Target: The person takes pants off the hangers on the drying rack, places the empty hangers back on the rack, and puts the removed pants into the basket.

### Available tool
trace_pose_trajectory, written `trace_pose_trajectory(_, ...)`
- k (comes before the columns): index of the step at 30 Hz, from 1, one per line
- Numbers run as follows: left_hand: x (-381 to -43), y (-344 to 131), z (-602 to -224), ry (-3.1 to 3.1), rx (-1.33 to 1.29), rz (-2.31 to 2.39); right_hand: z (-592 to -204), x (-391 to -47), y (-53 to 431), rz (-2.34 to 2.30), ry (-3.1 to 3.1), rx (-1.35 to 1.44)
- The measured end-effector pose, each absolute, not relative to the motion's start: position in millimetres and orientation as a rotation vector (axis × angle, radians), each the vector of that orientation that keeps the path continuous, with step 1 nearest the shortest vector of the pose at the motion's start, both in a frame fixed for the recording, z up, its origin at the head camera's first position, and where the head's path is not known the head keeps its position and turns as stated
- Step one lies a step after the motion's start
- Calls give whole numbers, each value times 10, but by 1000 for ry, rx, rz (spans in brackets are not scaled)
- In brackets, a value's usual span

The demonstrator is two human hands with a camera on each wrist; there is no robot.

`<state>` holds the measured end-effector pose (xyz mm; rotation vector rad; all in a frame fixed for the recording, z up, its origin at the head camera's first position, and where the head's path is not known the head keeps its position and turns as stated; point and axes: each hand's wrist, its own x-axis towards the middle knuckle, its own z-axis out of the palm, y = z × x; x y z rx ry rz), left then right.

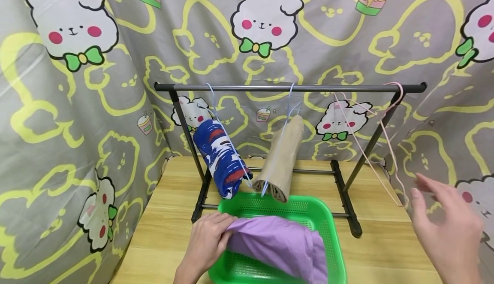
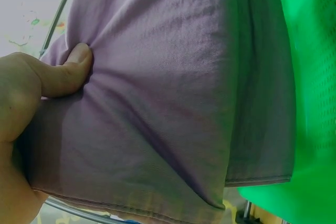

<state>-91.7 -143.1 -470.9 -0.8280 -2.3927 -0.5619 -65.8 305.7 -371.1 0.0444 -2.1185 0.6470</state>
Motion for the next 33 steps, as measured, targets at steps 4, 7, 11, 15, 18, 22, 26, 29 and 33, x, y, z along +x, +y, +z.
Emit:
trace_pose_trajectory(4, -940, -1410, -4704, -2386, -834, -557, -3702, -595, 2846, 723, -2183, 277)
trace_pose_trajectory(7, -957, -1378, -4688, -2382, -843, -560, -3785, -585, 2655, 772, -2279, 444)
trace_pose_trajectory(11, -977, -1316, -4671, -2387, -852, -569, -3976, -608, 2389, 830, -2438, 578)
trace_pose_trajectory(15, -991, -1247, -4675, -2393, -858, -561, -4195, -637, 2168, 798, -2601, 704)
trace_pose_trajectory(18, -995, -1192, -4684, -2393, -872, -551, -4361, -651, 2041, 769, -2689, 793)
trace_pose_trajectory(22, -1004, -1141, -4699, -2385, -892, -543, -4521, -672, 1922, 788, -2766, 881)
trace_pose_trajectory(26, -1021, -1122, -4726, -2389, -901, -526, -4617, -700, 1863, 814, -2829, 945)
trace_pose_trajectory(29, -1024, -1125, -4745, -2404, -920, -520, -4685, -738, 1839, 789, -2823, 960)
trace_pose_trajectory(33, -1026, -1141, -4756, -2447, -948, -526, -4730, -794, 1832, 762, -2745, 986)
